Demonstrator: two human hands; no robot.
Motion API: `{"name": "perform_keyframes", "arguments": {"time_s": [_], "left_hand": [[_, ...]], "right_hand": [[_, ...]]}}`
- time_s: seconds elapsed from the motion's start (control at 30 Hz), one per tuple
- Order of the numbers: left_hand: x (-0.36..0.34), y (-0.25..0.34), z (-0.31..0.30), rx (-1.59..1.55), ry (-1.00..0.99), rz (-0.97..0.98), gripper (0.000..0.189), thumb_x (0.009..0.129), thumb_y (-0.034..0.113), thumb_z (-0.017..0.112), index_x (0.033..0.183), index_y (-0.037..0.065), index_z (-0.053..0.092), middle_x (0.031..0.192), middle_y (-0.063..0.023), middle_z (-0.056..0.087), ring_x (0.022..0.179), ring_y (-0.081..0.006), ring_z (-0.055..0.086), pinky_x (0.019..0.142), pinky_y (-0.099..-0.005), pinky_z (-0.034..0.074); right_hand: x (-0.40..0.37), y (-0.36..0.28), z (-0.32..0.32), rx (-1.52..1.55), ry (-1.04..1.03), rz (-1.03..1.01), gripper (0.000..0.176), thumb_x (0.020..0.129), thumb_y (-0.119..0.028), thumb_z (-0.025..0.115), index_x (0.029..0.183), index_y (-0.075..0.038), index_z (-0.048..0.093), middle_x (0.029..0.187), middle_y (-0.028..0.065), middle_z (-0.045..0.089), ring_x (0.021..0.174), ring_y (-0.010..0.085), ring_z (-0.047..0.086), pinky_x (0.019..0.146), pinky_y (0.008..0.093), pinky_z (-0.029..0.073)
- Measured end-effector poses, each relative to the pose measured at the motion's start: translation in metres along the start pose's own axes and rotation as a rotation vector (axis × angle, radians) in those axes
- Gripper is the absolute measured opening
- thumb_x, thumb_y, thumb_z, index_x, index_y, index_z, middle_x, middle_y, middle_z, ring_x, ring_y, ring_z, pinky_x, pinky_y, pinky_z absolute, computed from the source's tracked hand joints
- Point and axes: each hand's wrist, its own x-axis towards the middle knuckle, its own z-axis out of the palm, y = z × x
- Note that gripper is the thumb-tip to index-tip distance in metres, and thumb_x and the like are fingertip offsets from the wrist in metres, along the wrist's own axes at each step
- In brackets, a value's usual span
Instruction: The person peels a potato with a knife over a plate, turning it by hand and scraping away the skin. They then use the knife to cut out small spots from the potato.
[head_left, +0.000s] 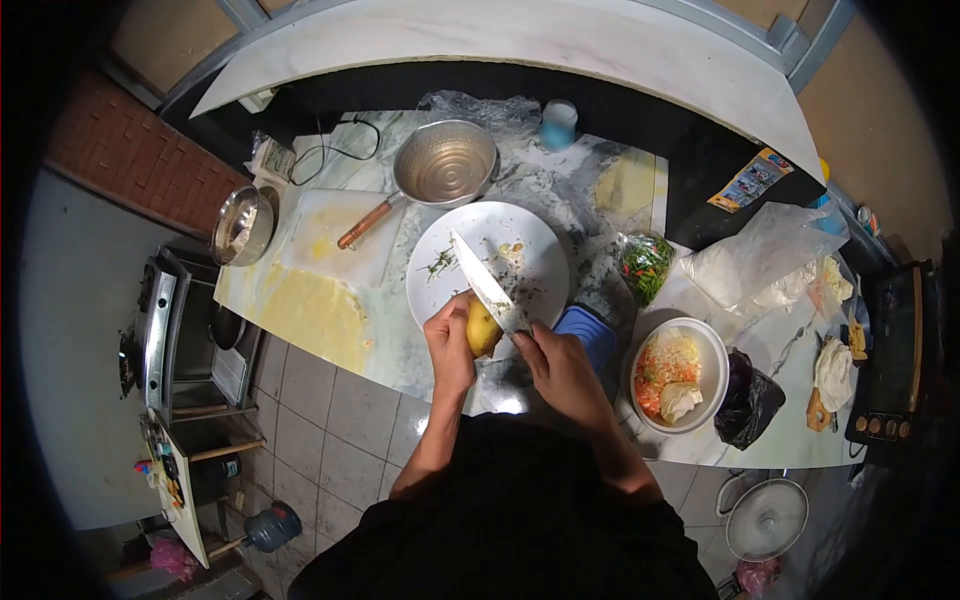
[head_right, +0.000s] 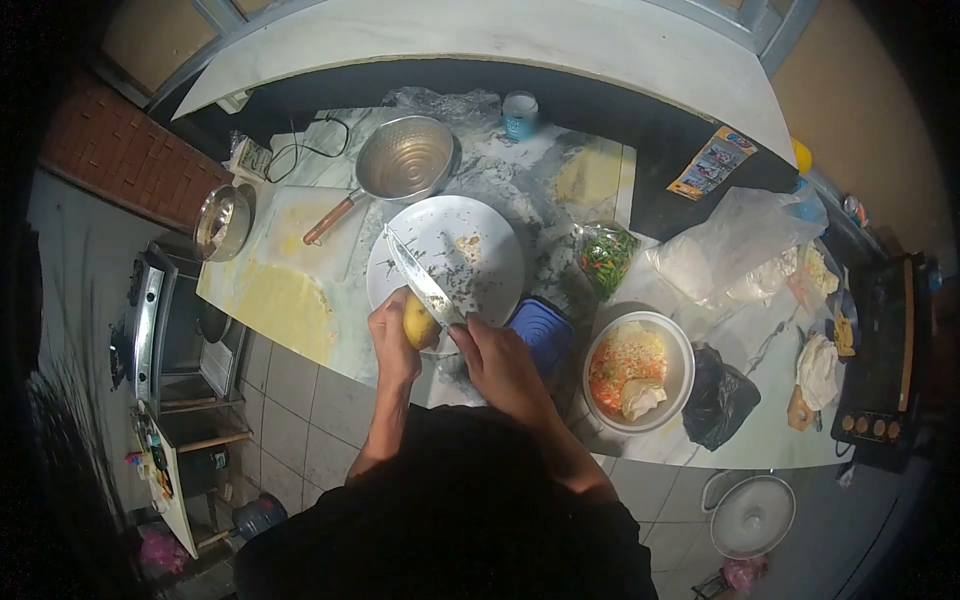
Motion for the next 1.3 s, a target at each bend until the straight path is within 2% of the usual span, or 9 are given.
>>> {"name": "perform_keyframes", "arguments": {"time_s": [0.17,0.27,0.37,0.43,0.53,0.77,0.93,1.03,1.3], "left_hand": [[-0.003,0.004,0.003,-0.043,-0.006,-0.042,0.037,0.101,0.025,0.043,0.099,-0.005,0.065,0.067,-0.004,0.059,0.049,-0.009,0.052,0.042,-0.0228,0.042],[0.0,0.0,0.002,-0.046,-0.041,0.021,0.037,0.101,0.024,0.043,0.1,-0.005,0.065,0.068,-0.0049,0.059,0.049,-0.0103,0.054,0.04,-0.0233,0.042],[-0.002,0.0,0.002,-0.064,0.021,-0.038,0.036,0.101,0.023,0.042,0.101,-0.006,0.064,0.068,-0.0057,0.06,0.049,-0.0109,0.054,0.04,-0.0235,0.043],[0.0,0.0,-0.001,-0.06,0.0,-0.055,0.043,0.098,0.029,0.042,0.105,-0.008,0.062,0.075,-0.0099,0.063,0.052,-0.0145,0.058,0.039,-0.0256,0.046],[0.001,-0.001,-0.001,0.003,0.025,-0.054,0.042,0.097,0.029,0.043,0.105,-0.009,0.062,0.074,-0.01,0.063,0.051,-0.0147,0.057,0.039,-0.0257,0.045],[0.001,0.0,-0.001,-0.011,-0.002,-0.049,0.041,0.097,0.027,0.042,0.104,-0.008,0.062,0.074,-0.0102,0.063,0.05,-0.0153,0.057,0.038,-0.026,0.045],[0.001,-0.004,0.002,0.002,0.038,0.01,0.041,0.097,0.027,0.042,0.103,-0.007,0.063,0.074,-0.0081,0.062,0.052,-0.0136,0.057,0.04,-0.0249,0.044],[0.0,0.002,0.004,-0.026,0.041,-0.049,0.037,0.1,0.024,0.043,0.099,-0.006,0.065,0.067,-0.005,0.06,0.05,-0.0099,0.054,0.042,-0.0231,0.042],[0.002,-0.001,-0.003,-0.035,0.021,-0.037,0.037,0.101,0.026,0.044,0.098,-0.004,0.066,0.067,-0.0049,0.06,0.05,-0.0093,0.054,0.042,-0.0229,0.042]], "right_hand": [[-0.003,0.002,0.001,-0.026,0.02,-0.001,0.023,0.095,-0.014,0.057,0.082,0.003,0.05,0.062,0.0237,0.052,0.058,0.0425,0.055,0.05,0.0436,0.039],[-0.002,0.004,0.001,0.007,0.036,-0.049,0.023,0.095,-0.015,0.057,0.082,0.003,0.05,0.063,0.0239,0.053,0.057,0.0427,0.055,0.049,0.0435,0.038],[-0.002,0.007,-0.002,-0.063,0.038,-0.028,0.022,0.095,-0.015,0.057,0.082,0.003,0.05,0.063,0.0243,0.053,0.058,0.0431,0.055,0.049,0.0436,0.039],[-0.004,0.006,-0.001,-0.047,0.023,-0.001,0.022,0.095,-0.015,0.057,0.083,0.002,0.051,0.063,0.024,0.053,0.059,0.0431,0.055,0.05,0.0438,0.039],[-0.001,0.005,-0.006,-0.047,0.006,0.039,0.021,0.095,-0.015,0.057,0.083,0.002,0.051,0.063,0.0241,0.053,0.059,0.0431,0.056,0.05,0.044,0.039],[-0.005,0.009,0.002,-0.054,0.046,-0.013,0.023,0.095,-0.016,0.058,0.082,0.002,0.051,0.062,0.0237,0.053,0.059,0.043,0.056,0.05,0.044,0.04],[-0.004,0.009,-0.004,-0.053,0.021,0.018,0.022,0.094,-0.015,0.058,0.083,0.002,0.051,0.062,0.0237,0.053,0.06,0.0431,0.056,0.05,0.0439,0.039],[-0.007,0.005,-0.002,-0.069,0.016,0.013,0.021,0.094,-0.015,0.058,0.083,0.002,0.052,0.063,0.0236,0.054,0.06,0.0428,0.057,0.05,0.0441,0.04],[-0.01,0.01,0.003,-0.048,0.02,0.007,0.021,0.094,-0.015,0.057,0.085,0.003,0.054,0.064,0.0234,0.055,0.061,0.0423,0.058,0.052,0.0445,0.041]]}}
